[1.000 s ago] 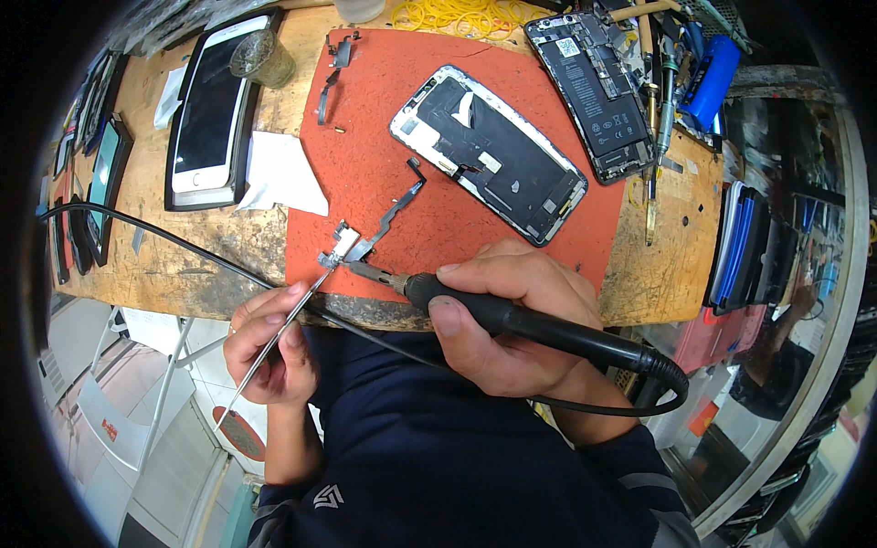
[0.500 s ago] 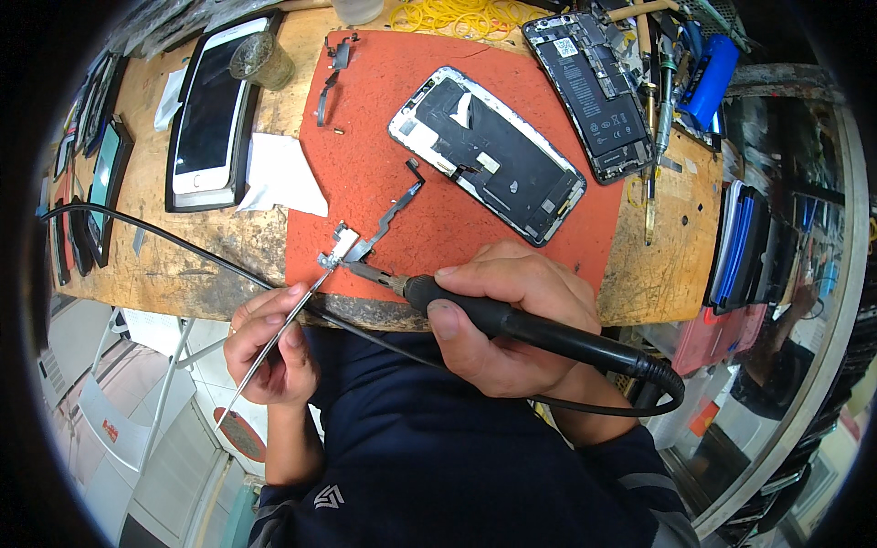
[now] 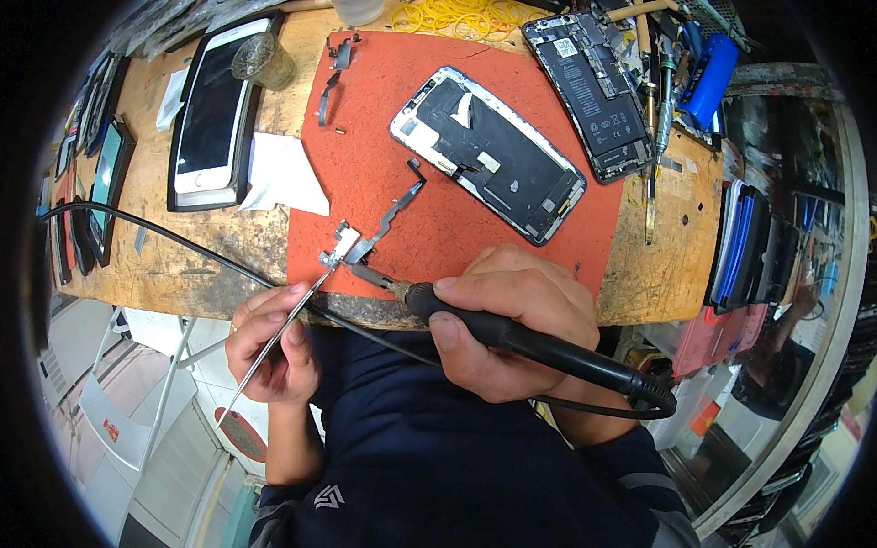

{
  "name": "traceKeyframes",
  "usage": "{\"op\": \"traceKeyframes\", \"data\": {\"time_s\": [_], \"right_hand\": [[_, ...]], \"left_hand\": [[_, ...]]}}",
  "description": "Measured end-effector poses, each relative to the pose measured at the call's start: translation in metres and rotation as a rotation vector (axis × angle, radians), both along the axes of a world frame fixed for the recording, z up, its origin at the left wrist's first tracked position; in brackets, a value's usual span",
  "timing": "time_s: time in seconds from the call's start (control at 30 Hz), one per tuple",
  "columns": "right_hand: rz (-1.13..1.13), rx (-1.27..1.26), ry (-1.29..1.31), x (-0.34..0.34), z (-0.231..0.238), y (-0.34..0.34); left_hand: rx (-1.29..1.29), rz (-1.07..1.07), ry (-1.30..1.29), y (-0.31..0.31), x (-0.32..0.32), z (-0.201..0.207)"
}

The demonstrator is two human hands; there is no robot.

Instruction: The person uses a soldering iron and tweezers to solder a small electronic component on a red mat. They repeatedly apply heat and solder to the component, then inspect it by hand.

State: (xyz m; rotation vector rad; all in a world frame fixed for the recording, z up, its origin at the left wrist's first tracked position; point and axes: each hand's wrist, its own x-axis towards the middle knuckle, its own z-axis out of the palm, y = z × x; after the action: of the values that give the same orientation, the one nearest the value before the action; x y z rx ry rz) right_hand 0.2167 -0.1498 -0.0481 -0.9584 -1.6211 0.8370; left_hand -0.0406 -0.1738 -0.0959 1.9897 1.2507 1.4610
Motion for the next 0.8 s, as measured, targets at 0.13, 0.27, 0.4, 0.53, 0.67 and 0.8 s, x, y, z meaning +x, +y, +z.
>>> {"op": "traceKeyframes", "data": {"time_s": [0.13, 0.27, 0.4, 0.53, 0.67, 0.8], "right_hand": [[0.007, 0.028, -0.011, -0.0001, -0.0003, 0.0013], [0.007, 0.049, -0.023, -0.0008, -0.0006, 0.0023], [0.006, 0.038, -0.028, -0.0011, 0.0004, 0.0018], [0.013, 0.053, -0.028, -0.0004, -0.0003, 0.0029], [0.007, 0.053, -0.014, -0.0010, -0.0009, 0.0022], [0.006, 0.057, -0.021, -0.0008, -0.0010, 0.0023]], "left_hand": [[0.004, 0.003, 0.003, 0.0002, 0.0004, -0.0003], [0.007, 0.008, 0.006, 0.0002, 0.0003, -0.0005], [0.002, -0.001, -0.005, 0.0003, 0.0001, -0.0003], [0.002, -0.004, -0.014, 0.0007, 0.0003, -0.0005], [0.003, 0.004, -0.005, 0.0009, 0.0000, -0.0003], [0.002, -0.005, -0.003, 0.0011, -0.0004, -0.0001]]}}
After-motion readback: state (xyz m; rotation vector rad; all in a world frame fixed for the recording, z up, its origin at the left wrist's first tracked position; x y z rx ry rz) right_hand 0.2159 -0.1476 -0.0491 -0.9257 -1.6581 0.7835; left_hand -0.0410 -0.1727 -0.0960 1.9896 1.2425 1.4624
